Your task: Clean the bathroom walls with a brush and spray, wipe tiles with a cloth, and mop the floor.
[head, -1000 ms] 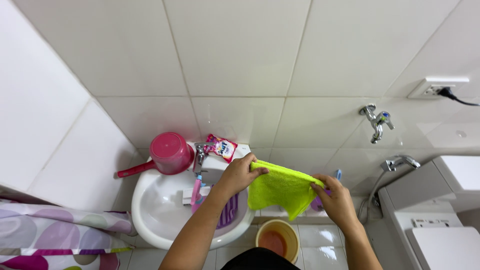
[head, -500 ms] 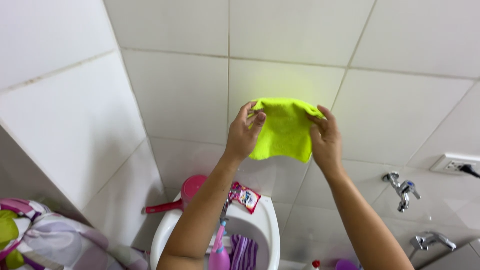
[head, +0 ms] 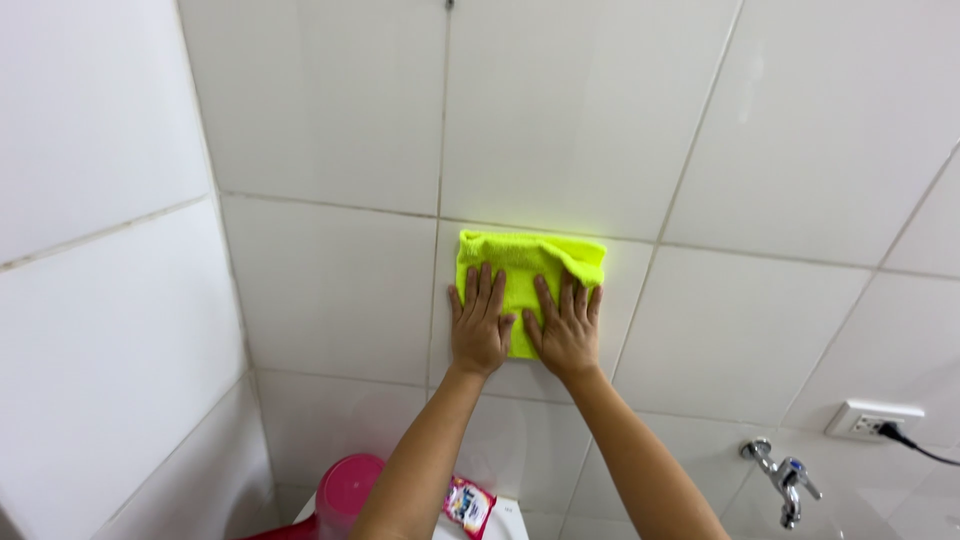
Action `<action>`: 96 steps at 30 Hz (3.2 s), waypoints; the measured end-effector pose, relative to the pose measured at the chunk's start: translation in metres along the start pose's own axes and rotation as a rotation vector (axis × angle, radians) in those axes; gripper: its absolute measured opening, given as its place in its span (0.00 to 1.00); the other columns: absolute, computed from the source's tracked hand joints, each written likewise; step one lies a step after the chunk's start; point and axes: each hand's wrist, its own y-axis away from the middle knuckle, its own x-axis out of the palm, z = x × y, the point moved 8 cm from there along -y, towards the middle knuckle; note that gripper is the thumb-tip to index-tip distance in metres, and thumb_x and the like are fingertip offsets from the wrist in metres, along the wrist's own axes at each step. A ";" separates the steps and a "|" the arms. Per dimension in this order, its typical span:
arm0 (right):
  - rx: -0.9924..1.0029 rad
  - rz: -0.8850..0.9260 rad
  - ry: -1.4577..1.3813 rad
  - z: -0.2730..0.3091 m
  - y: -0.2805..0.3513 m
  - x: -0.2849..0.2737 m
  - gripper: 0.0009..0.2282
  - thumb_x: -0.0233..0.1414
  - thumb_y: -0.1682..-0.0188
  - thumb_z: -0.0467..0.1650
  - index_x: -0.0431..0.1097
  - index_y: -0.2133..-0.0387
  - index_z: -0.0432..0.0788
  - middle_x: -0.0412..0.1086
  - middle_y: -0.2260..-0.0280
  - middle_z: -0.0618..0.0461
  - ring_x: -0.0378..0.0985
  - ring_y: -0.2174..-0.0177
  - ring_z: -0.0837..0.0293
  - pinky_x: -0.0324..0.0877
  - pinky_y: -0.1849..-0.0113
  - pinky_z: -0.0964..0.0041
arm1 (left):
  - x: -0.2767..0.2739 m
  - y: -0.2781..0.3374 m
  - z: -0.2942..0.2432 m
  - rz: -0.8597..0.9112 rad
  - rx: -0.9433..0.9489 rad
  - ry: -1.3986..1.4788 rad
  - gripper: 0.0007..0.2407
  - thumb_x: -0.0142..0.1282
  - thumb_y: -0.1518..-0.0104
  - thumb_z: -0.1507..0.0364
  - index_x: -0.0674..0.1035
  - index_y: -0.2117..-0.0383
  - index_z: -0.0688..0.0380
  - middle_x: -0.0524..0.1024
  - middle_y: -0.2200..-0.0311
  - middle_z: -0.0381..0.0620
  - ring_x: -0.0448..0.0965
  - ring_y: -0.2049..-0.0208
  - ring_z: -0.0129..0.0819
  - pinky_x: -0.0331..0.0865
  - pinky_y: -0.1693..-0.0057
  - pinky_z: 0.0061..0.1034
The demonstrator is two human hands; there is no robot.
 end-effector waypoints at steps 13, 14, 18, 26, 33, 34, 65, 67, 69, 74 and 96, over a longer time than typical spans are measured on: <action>0.103 -0.197 -0.419 0.006 0.034 -0.054 0.22 0.57 0.49 0.33 0.66 0.40 0.47 0.54 0.36 0.34 0.53 0.35 0.34 0.47 0.35 0.41 | -0.040 0.011 -0.019 -0.047 -0.154 0.257 0.17 0.53 0.34 0.69 0.75 0.40 0.58 0.66 0.33 0.49 0.62 0.31 0.50 0.57 0.28 0.40; 0.163 -0.252 -0.488 0.002 0.046 -0.051 0.20 0.57 0.51 0.29 0.69 0.43 0.46 0.54 0.35 0.34 0.53 0.35 0.34 0.50 0.36 0.43 | -0.032 0.021 -0.017 -0.036 -0.211 0.332 0.18 0.55 0.36 0.70 0.75 0.41 0.60 0.67 0.34 0.51 0.64 0.33 0.50 0.58 0.30 0.39; 0.408 -0.242 -0.716 -0.024 0.117 0.014 0.16 0.55 0.55 0.21 0.75 0.52 0.43 0.58 0.36 0.38 0.62 0.38 0.38 0.60 0.38 0.49 | -0.015 0.061 -0.025 0.043 -0.416 0.590 0.19 0.59 0.40 0.66 0.77 0.46 0.66 0.73 0.42 0.56 0.74 0.45 0.46 0.67 0.39 0.34; 0.948 0.172 -1.250 -0.080 0.276 0.018 0.15 0.60 0.59 0.20 0.72 0.57 0.37 0.60 0.41 0.52 0.75 0.52 0.56 0.76 0.55 0.61 | -0.007 0.188 -0.038 0.537 -0.955 0.583 0.22 0.55 0.38 0.53 0.84 0.66 0.64 0.77 0.77 0.47 0.74 0.74 0.32 0.69 0.62 0.28; 0.972 0.652 -1.177 -0.077 0.357 0.021 0.13 0.59 0.52 0.24 0.76 0.53 0.38 0.76 0.56 0.40 0.78 0.61 0.59 0.74 0.60 0.66 | 0.006 0.328 -0.050 0.574 -1.163 0.751 0.21 0.57 0.39 0.54 0.82 0.62 0.64 0.79 0.69 0.48 0.76 0.66 0.31 0.69 0.55 0.27; 0.966 0.677 -1.181 -0.074 0.363 0.030 0.13 0.59 0.52 0.24 0.76 0.53 0.38 0.76 0.56 0.40 0.78 0.61 0.59 0.74 0.60 0.66 | 0.002 0.335 -0.051 0.565 -1.185 0.740 0.21 0.57 0.39 0.54 0.82 0.62 0.64 0.79 0.69 0.48 0.76 0.66 0.31 0.69 0.55 0.27; 0.536 0.712 -0.925 0.261 0.409 0.028 0.33 0.66 0.61 0.36 0.63 0.45 0.31 0.68 0.49 0.31 0.71 0.49 0.38 0.66 0.49 0.52 | -0.141 0.497 0.075 0.949 -0.552 0.123 0.19 0.58 0.47 0.75 0.77 0.46 0.58 0.72 0.42 0.52 0.67 0.39 0.49 0.63 0.39 0.40; 0.634 0.693 -0.908 0.268 0.410 0.030 0.33 0.67 0.62 0.37 0.64 0.46 0.31 0.69 0.51 0.33 0.73 0.51 0.40 0.67 0.51 0.52 | -0.139 0.495 0.064 1.072 -0.488 0.119 0.20 0.57 0.47 0.75 0.77 0.45 0.56 0.73 0.43 0.50 0.67 0.40 0.48 0.62 0.39 0.42; 0.838 0.672 -1.117 0.273 0.417 0.048 0.29 0.62 0.63 0.37 0.64 0.49 0.36 0.73 0.57 0.41 0.80 0.60 0.46 0.75 0.58 0.57 | -0.133 0.501 0.069 1.215 -0.544 0.030 0.17 0.56 0.45 0.71 0.78 0.47 0.51 0.76 0.49 0.48 0.70 0.43 0.47 0.64 0.39 0.42; 0.957 0.844 -0.950 0.280 0.427 0.040 0.18 0.62 0.54 0.37 0.70 0.56 0.38 0.76 0.64 0.42 0.79 0.64 0.50 0.72 0.60 0.58 | -0.153 0.515 0.075 1.239 -0.722 0.084 0.14 0.55 0.43 0.67 0.80 0.52 0.56 0.76 0.51 0.57 0.77 0.49 0.53 0.70 0.43 0.42; 1.411 -0.113 -1.174 -0.027 0.527 -0.263 0.21 0.49 0.45 0.37 0.62 0.42 0.36 0.76 0.72 0.49 0.82 0.64 0.58 0.78 0.60 0.60 | -0.165 0.324 -0.278 1.096 -0.657 0.717 0.19 0.60 0.44 0.64 0.78 0.50 0.64 0.78 0.59 0.51 0.81 0.68 0.40 0.74 0.60 0.31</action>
